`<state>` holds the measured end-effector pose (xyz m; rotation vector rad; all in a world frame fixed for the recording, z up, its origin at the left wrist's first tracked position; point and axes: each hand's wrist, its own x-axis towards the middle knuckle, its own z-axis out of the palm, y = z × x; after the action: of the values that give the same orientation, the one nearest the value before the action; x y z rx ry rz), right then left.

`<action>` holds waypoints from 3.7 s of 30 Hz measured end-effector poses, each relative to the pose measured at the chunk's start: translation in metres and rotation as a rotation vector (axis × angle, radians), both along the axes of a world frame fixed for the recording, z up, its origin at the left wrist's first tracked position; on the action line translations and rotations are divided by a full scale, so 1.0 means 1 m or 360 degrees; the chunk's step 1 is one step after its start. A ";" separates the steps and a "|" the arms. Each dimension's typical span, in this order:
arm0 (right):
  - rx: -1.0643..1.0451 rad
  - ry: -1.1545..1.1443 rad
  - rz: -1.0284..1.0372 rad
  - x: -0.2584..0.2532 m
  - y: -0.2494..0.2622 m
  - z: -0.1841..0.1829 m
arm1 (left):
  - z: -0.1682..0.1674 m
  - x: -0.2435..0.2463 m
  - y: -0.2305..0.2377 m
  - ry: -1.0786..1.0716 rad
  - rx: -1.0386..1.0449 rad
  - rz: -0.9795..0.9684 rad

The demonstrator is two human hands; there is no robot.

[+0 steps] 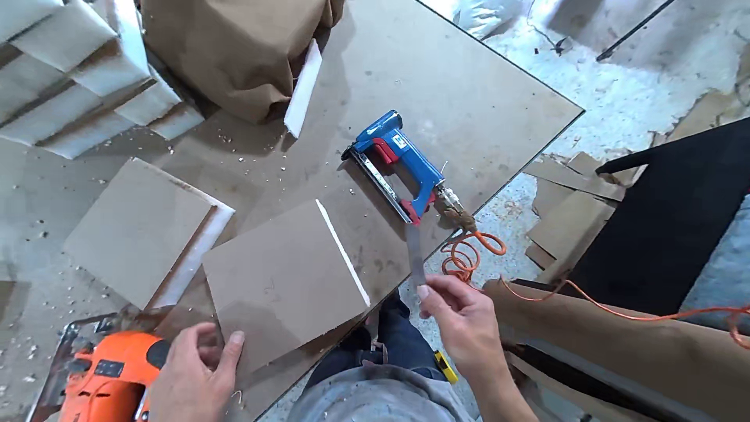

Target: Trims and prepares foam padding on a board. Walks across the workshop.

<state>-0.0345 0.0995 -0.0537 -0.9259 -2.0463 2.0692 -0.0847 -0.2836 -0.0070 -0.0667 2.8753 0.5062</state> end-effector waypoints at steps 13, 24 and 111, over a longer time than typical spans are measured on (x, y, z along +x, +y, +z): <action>0.0639 0.0360 0.0165 -0.056 -0.044 0.052 | -0.013 -0.121 0.092 0.0328 -0.0149 -0.0564; 0.1610 0.0392 0.0439 -0.097 -0.075 0.047 | -0.018 -0.100 0.127 0.0412 -0.0059 -0.0627; 0.1658 -0.0065 0.1135 -0.149 -0.071 0.027 | -0.028 -0.107 0.135 0.0559 -0.0191 -0.0664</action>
<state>-0.1834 0.0287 -0.0272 -0.0423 -3.1657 0.7466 -0.1916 -0.1487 -0.0353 0.6497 3.1203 0.2848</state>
